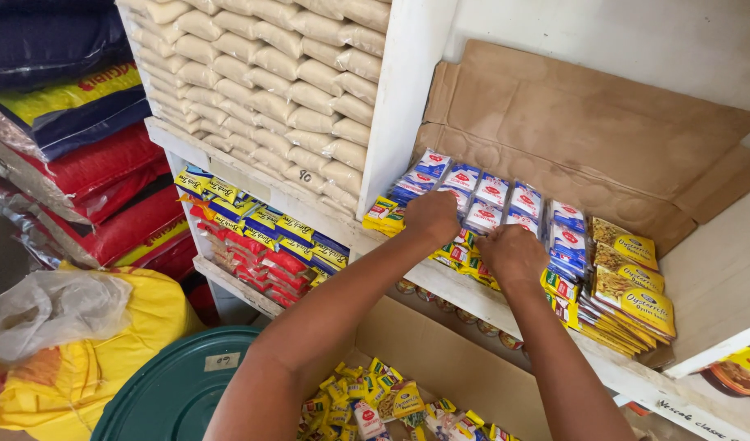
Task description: The recorder is stocking and organizing small seasoning or bouillon packets from a box onto retail grocery shelves.
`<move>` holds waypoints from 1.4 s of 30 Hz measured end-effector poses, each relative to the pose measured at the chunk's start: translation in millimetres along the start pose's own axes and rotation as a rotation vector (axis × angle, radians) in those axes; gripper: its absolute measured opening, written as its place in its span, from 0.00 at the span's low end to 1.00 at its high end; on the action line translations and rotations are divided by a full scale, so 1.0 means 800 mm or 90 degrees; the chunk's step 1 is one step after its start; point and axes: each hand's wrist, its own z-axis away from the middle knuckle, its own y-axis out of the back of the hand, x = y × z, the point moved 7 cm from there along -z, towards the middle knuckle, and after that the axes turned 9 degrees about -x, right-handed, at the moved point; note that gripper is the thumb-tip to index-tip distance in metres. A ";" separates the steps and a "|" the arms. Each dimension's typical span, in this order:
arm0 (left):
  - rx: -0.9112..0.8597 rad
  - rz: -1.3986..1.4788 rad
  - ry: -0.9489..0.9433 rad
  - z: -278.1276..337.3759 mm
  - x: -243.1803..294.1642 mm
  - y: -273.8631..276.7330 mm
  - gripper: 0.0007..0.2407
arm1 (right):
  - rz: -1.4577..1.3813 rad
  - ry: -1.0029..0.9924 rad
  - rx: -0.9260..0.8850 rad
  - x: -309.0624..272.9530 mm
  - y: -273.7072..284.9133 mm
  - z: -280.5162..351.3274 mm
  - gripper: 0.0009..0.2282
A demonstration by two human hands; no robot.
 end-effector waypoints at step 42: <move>-0.447 -0.122 -0.157 0.266 -0.175 -0.583 0.07 | 0.255 0.320 -0.691 0.227 -0.533 0.272 0.12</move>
